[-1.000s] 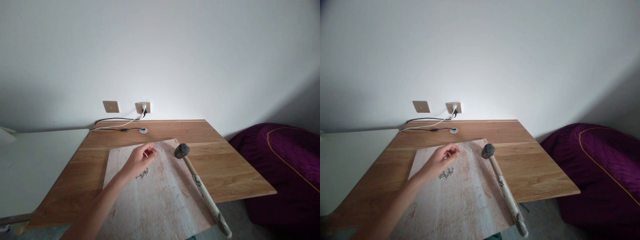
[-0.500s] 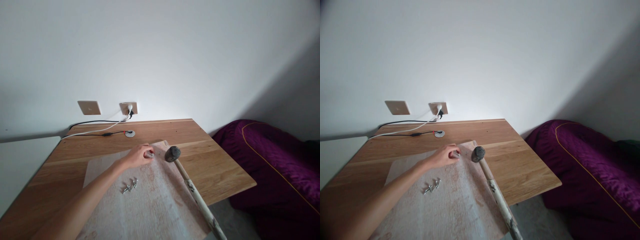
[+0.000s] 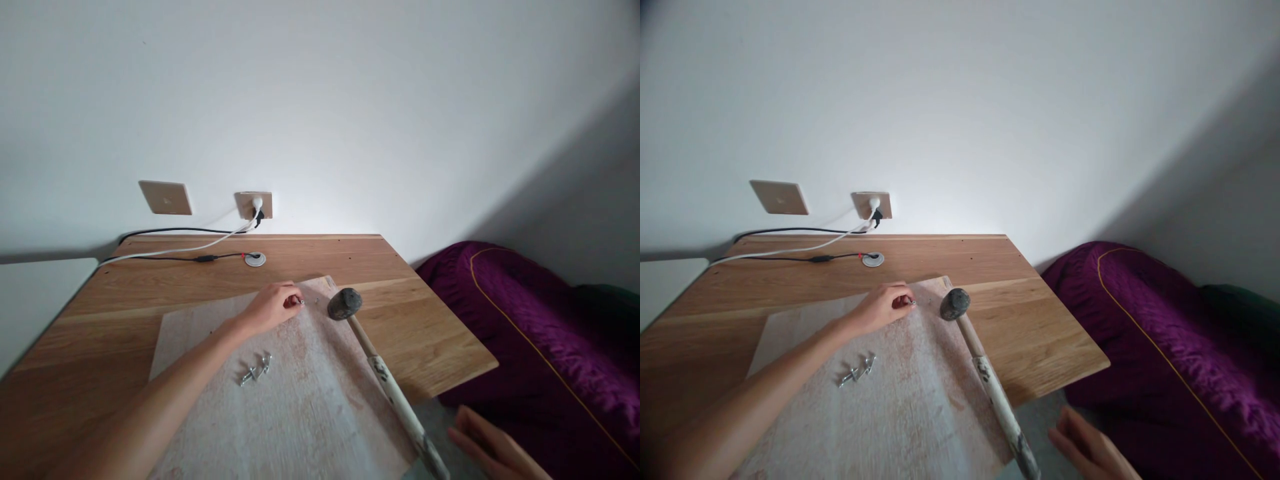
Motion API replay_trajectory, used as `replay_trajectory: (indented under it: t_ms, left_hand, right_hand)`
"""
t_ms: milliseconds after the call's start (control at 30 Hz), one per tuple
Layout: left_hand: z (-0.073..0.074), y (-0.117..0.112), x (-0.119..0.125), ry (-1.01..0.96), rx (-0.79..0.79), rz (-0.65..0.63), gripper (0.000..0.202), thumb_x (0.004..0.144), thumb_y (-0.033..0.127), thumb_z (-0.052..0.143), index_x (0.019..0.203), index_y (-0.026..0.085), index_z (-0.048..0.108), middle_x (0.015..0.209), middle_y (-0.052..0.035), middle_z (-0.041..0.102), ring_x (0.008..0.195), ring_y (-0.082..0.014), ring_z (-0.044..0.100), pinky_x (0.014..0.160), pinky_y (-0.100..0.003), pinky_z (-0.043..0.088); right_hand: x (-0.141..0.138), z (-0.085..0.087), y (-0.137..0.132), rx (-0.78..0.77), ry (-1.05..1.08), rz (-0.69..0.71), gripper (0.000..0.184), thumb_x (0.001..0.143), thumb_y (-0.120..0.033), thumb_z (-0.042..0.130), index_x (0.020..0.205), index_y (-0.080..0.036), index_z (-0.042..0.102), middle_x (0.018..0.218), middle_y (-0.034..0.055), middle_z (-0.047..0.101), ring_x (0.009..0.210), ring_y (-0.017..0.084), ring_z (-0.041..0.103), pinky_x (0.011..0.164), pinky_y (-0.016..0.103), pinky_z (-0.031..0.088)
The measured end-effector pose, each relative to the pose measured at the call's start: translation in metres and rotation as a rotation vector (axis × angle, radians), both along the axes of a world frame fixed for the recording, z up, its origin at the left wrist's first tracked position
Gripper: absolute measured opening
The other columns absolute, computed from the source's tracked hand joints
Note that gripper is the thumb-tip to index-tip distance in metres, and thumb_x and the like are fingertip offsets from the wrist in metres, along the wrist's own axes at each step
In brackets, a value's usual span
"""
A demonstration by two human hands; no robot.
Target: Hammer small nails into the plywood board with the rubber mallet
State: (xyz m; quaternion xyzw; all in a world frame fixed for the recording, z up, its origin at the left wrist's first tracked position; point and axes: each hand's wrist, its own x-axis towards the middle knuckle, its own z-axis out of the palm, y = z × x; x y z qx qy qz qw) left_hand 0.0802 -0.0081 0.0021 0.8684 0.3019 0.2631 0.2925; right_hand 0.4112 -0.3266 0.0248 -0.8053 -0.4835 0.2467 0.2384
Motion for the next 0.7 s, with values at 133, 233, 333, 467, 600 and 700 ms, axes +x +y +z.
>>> replay_trajectory:
  t_ms: [133, 233, 333, 467, 600, 700]
  left_hand:
    - [-0.001, 0.000, 0.000, 0.020, 0.005, 0.013, 0.009, 0.088, 0.014, 0.071, 0.079, 0.018, 0.071, 0.080, -0.0004, 0.066, 0.069, -0.0144, 0.060, 0.066, -0.025, 0.039]
    - [-0.002, 0.000, 0.000, 0.026, 0.019, 0.006, 0.008, 0.087, 0.011, 0.069, 0.083, 0.018, 0.072, 0.082, -0.0007, 0.067, 0.069, -0.0143, 0.061, 0.066, -0.025, 0.040]
    - [-0.003, 0.000, -0.001, 0.023, 0.030, 0.001, 0.010, 0.087, 0.010, 0.068, 0.083, 0.018, 0.073, 0.083, -0.0013, 0.069, 0.070, -0.0145, 0.062, 0.067, -0.026, 0.040]
    - [0.000, -0.001, 0.000, 0.045, 0.001, -0.003, 0.013, 0.084, 0.008, 0.067, 0.084, 0.018, 0.075, 0.081, -0.0013, 0.071, 0.068, -0.0144, 0.061, 0.065, -0.026, 0.039]
    - [0.003, -0.002, 0.001, 0.080, 0.012, 0.014, 0.013, 0.082, 0.009, 0.069, 0.087, 0.018, 0.076, 0.080, -0.0011, 0.070, 0.070, -0.0158, 0.063, 0.067, -0.027, 0.040]
    - [0.002, -0.003, 0.001, 0.073, 0.007, 0.039, 0.009, 0.083, 0.016, 0.075, 0.092, 0.019, 0.075, 0.082, -0.0011, 0.069, 0.073, -0.0171, 0.064, 0.067, -0.027, 0.040]
  right_hand:
    - [-0.031, 0.032, 0.049, 0.154, -0.083, 0.057, 0.045, 0.093, -0.067, 0.056, 0.077, -0.025, 0.064, 0.066, 0.0007, 0.063, 0.059, 0.019, 0.061, 0.055, 0.028, 0.052]
    - [-0.067, 0.035, 0.086, 0.203, -0.205, 0.207, 0.038, 0.100, -0.060, 0.051, 0.100, -0.025, 0.065, 0.073, 0.0004, 0.065, 0.065, 0.020, 0.067, 0.063, 0.030, 0.053]
    - [-0.090, 0.025, 0.112, 0.221, -0.346, 0.299, 0.040, 0.103, -0.061, 0.049, 0.110, -0.024, 0.063, 0.091, 0.0055, 0.071, 0.074, 0.024, 0.072, 0.065, 0.033, 0.051]
    - [-0.096, 0.017, 0.138, 0.139, -0.407, 0.367, 0.032, 0.106, -0.053, 0.045, 0.101, -0.025, 0.059, 0.088, 0.0055, 0.074, 0.079, 0.027, 0.076, 0.064, 0.032, 0.045]
    - [-0.094, 0.022, 0.161, 0.083, -0.361, 0.384, 0.026, 0.107, -0.045, 0.046, 0.098, -0.025, 0.058, 0.082, 0.0059, 0.077, 0.077, 0.027, 0.077, 0.063, 0.030, 0.040]
    - [-0.094, 0.023, 0.170, 0.080, -0.357, 0.368, 0.024, 0.105, -0.042, 0.047, 0.093, -0.025, 0.059, 0.079, 0.0073, 0.077, 0.077, 0.029, 0.077, 0.061, 0.030, 0.038]
